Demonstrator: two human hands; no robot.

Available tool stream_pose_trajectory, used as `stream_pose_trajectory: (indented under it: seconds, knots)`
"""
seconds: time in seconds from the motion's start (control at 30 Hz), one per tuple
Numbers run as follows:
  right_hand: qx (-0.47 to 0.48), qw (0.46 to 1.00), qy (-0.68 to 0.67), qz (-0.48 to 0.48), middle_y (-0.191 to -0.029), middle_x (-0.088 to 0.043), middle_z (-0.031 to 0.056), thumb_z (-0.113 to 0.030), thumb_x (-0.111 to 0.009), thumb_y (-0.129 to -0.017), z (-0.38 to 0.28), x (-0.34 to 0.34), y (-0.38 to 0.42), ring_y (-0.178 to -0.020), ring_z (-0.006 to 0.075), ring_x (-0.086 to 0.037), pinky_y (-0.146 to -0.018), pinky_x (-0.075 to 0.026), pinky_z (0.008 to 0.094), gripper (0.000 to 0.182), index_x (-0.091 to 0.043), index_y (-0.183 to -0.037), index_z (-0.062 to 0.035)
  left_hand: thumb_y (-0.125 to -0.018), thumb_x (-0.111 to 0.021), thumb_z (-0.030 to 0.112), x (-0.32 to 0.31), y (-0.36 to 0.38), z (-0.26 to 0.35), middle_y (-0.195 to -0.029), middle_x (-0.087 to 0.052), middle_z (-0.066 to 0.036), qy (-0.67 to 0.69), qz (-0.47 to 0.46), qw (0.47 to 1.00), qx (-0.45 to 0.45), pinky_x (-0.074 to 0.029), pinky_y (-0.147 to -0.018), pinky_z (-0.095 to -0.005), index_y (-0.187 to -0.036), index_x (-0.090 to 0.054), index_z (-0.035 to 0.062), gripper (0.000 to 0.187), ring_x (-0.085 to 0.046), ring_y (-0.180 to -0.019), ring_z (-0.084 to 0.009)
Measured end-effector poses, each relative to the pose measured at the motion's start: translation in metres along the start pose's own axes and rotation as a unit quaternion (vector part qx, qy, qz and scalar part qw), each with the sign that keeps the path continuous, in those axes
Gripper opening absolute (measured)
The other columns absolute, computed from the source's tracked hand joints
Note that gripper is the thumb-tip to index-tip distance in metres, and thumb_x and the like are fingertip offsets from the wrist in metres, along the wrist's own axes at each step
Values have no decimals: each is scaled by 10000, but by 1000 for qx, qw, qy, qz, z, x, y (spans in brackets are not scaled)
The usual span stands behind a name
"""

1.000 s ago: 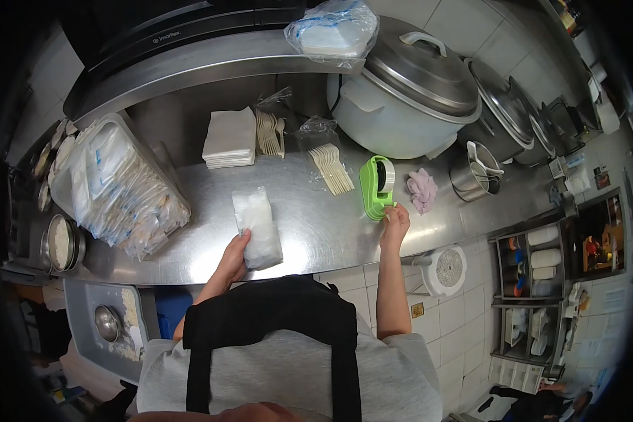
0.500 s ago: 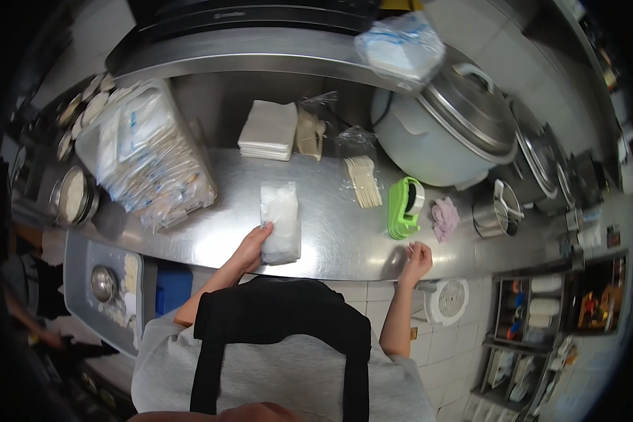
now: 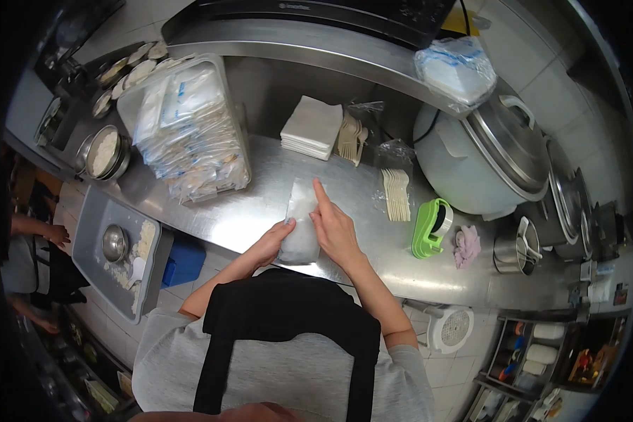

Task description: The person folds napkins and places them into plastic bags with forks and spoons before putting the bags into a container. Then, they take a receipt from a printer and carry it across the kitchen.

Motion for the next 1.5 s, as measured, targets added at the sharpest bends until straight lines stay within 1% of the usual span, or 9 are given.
stream_pose_trajectory:
  seconds: [0.3, 0.6, 0.7, 0.77, 0.87, 1.0, 1.1, 1.4, 1.5]
  knots:
    - [85, 980, 84, -157, -745, -568, 130, -131, -582, -791, -17, -37, -16, -673, 286, -565, -618, -449, 378, 677, -240, -1369, -48, -955, -331, 367, 13, 22, 0, -1083, -561, -121, -3, 34, 999, -22, -408, -856, -280, -1196, -445, -54, 498, -530, -975, -162]
    - [66, 989, 133, 16, -805, -573, 119, -245, -678, -738, 8, -46, -18, -653, 220, -571, -566, -452, 338, 751, -282, -1331, -12, -959, -336, 344, 29, 40, 8, -1110, -553, -110, 42, 116, 987, -105, -399, -870, -271, -1211, -446, -43, 475, -521, -999, -161]
    - [-83, 992, -95, -22, -861, -580, 103, -274, -611, -819, 40, -55, -17, -630, 135, -566, -538, -442, 275, 594, -343, -1275, -4, -957, -341, 346, 35, 53, 21, -1090, -557, -110, 105, 153, 974, -130, -406, -861, -275, -1185, -463, -40, 464, -525, -986, -154]
    - [-210, 863, -441, -127, -846, -583, 69, -283, -509, -893, 35, -72, -6, -591, 76, -532, -512, -419, 215, 395, -446, -1164, -3, -956, -346, 348, 41, 62, 33, -1077, -560, -108, 130, 188, 961, -156, -410, -855, -277, -1166, -475, -37, 457, -526, -978, -148]
    - [-150, 845, -405, -316, -727, -572, 32, -276, -435, -928, -8, -92, 9, -516, 69, -488, -484, -396, 191, 291, -538, -987, -10, -951, -361, 359, 51, 77, 58, -1068, -559, -99, 61, 221, 943, -242, -405, -859, -281, -1157, -469, -27, 451, -524, -975, -143]
    - [-140, 875, -348, -308, -542, -525, 16, -283, -463, -916, -43, -102, -26, -445, 68, -454, -430, -355, 194, 310, -548, -777, -20, -956, -332, 369, 59, 98, 95, -1221, -474, -102, 46, 248, 908, -334, -355, -925, -293, -1282, -355, 0, 493, -463, -1085, -158]
    - [-71, 885, -366, -278, -517, -492, 8, -265, -456, -917, -84, -104, -78, -415, 61, -419, -391, -320, 201, 294, -533, -768, -23, -941, -304, 434, 61, 130, 142, -1294, -409, -94, 22, 253, 845, -471, -350, -928, -301, -1361, -236, 49, 574, -426, -1132, -169]
    - [-242, 715, -584, -297, -499, -408, 12, -260, -423, -934, -137, -171, -206, -360, 97, -316, -357, -252, 242, 263, -452, -861, -9, -905, -318, 505, 99, 191, 166, -1284, -420, -122, -115, 369, 798, -462, -345, -923, -328, -1370, -249, 75, 636, -409, -1140, -195]
    - [-237, 748, -567, -249, -525, -421, -5, -319, -388, -947, -150, -163, -234, -407, 84, -337, -423, -277, 226, 333, -490, -960, -2, -909, -332, 471, 101, 203, 190, -1282, -428, -120, -184, 369, 775, -479, -339, -933, -332, -1348, -301, 62, 600, -405, -1157, -200]
Point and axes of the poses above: each hand's wrist, its own y-axis away from the middle knuckle, its own x-axis out of the back of the hand, z = x × y, the point moved 6 cm from there along -y, towards the middle knuckle
